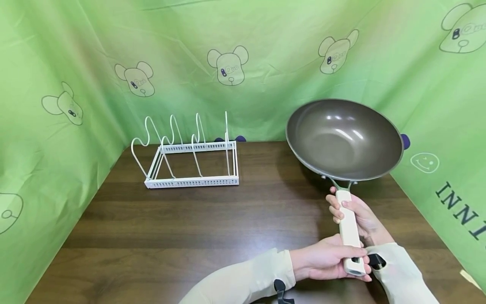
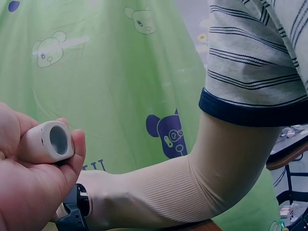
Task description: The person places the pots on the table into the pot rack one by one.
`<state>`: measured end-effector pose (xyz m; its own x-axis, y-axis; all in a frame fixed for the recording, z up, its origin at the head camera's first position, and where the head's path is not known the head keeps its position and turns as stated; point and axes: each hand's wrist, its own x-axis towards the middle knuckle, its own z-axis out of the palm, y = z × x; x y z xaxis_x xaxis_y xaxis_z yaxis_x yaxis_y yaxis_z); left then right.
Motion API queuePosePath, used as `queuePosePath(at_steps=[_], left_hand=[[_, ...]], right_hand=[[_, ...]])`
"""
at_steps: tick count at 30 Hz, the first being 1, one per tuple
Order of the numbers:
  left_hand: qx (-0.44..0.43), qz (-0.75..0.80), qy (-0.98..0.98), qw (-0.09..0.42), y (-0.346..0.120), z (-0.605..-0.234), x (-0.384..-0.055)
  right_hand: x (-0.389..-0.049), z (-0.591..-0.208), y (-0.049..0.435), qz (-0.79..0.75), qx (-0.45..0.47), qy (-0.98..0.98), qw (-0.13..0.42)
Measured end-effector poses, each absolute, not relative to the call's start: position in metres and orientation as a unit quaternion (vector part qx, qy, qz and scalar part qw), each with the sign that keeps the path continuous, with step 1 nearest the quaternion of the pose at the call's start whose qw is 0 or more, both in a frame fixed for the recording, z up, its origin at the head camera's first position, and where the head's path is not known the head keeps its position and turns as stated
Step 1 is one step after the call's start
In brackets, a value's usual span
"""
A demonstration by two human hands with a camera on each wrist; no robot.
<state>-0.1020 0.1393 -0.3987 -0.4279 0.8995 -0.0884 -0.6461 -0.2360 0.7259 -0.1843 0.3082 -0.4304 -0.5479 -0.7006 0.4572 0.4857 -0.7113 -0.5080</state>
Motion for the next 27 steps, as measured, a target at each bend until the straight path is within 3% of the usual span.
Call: queuePosePath(at_steps=[14,27], left_hand=[[0.228,0.788,0.314,0.477,0.117,-0.394,-0.1],[0.272,0.795,0.257,0.477,0.086,-0.38,-0.113]], right_hand=[[-0.184,-0.408,0.286,-0.858,-0.343,0.195,0.327],[-0.193,-0.389,0.251,-0.869,-0.375,0.198,0.255]])
